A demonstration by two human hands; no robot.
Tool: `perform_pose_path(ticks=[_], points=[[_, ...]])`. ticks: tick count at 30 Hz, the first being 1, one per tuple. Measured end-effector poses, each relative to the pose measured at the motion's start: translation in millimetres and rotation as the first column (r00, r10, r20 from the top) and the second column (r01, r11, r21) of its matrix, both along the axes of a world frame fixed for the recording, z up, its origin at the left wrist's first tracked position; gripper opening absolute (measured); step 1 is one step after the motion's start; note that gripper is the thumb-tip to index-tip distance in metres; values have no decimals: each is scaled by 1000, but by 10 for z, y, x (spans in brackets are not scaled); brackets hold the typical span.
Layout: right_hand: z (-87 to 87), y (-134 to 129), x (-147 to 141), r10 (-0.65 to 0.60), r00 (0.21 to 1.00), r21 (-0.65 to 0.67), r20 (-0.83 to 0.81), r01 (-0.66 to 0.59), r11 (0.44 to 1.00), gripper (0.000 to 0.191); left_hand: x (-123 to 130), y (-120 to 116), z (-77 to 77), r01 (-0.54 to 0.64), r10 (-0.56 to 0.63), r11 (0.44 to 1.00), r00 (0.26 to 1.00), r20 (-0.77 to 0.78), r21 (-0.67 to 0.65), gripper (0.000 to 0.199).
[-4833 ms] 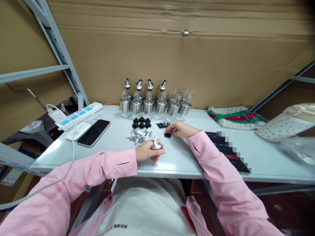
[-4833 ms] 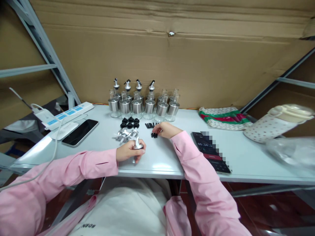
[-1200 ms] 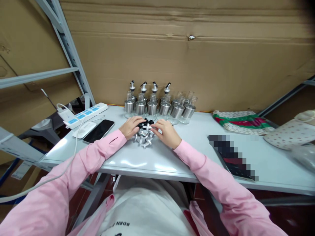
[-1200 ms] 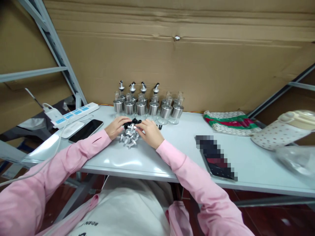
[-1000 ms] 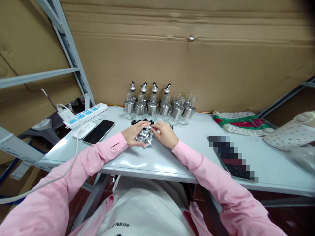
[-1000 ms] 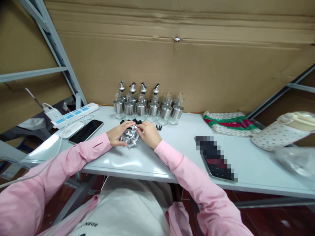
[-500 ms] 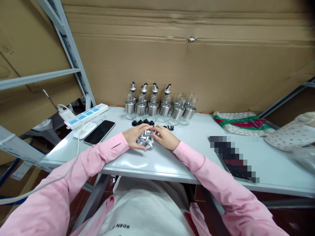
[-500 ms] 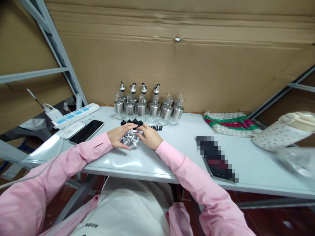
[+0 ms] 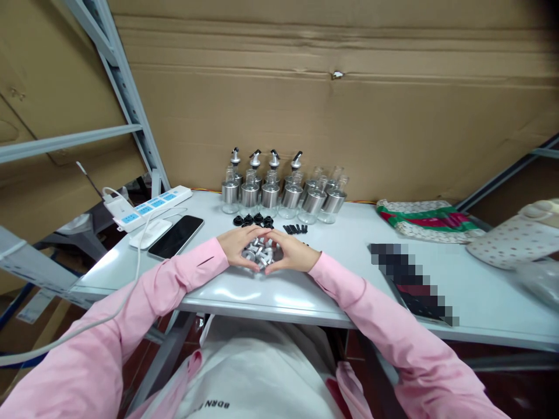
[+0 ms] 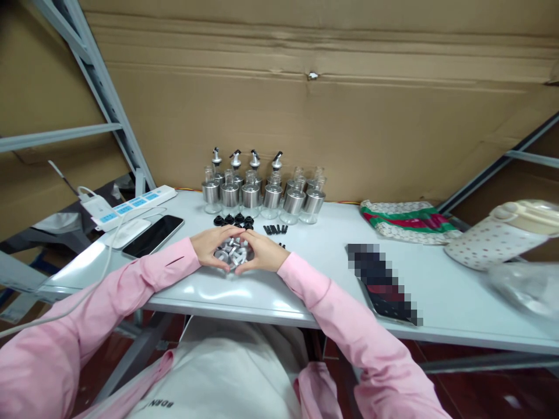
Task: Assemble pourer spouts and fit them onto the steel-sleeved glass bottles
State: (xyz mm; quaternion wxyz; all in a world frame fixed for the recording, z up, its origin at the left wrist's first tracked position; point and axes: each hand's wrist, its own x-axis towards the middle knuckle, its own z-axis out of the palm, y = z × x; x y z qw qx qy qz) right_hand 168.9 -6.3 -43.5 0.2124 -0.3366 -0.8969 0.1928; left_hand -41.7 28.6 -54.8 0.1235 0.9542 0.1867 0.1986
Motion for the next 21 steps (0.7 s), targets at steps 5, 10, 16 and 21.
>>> perform_pose_path(ticks=[5, 10, 16, 21], points=[[-39, 40, -2, 27, 999, -2, -36, -27, 1000, 86, -11, -1, 18, -24, 23, 997, 1000, 10, 75, 97], [144, -41, 128, 17, 997, -15, -71, -18, 1000, 77, 62, -356, 141, 4, -93, 918, 974, 206, 396, 67], [531, 85, 311, -204, 905, 62, -373, 243, 968, 41, 586, -1005, 91, 368, -364, 914, 930, -51, 171, 61], [926, 832, 379, -484, 690, 11, -538, 580, 815, 46, 848, -973, -19, 369, -378, 926, 909, -174, -81, 74]])
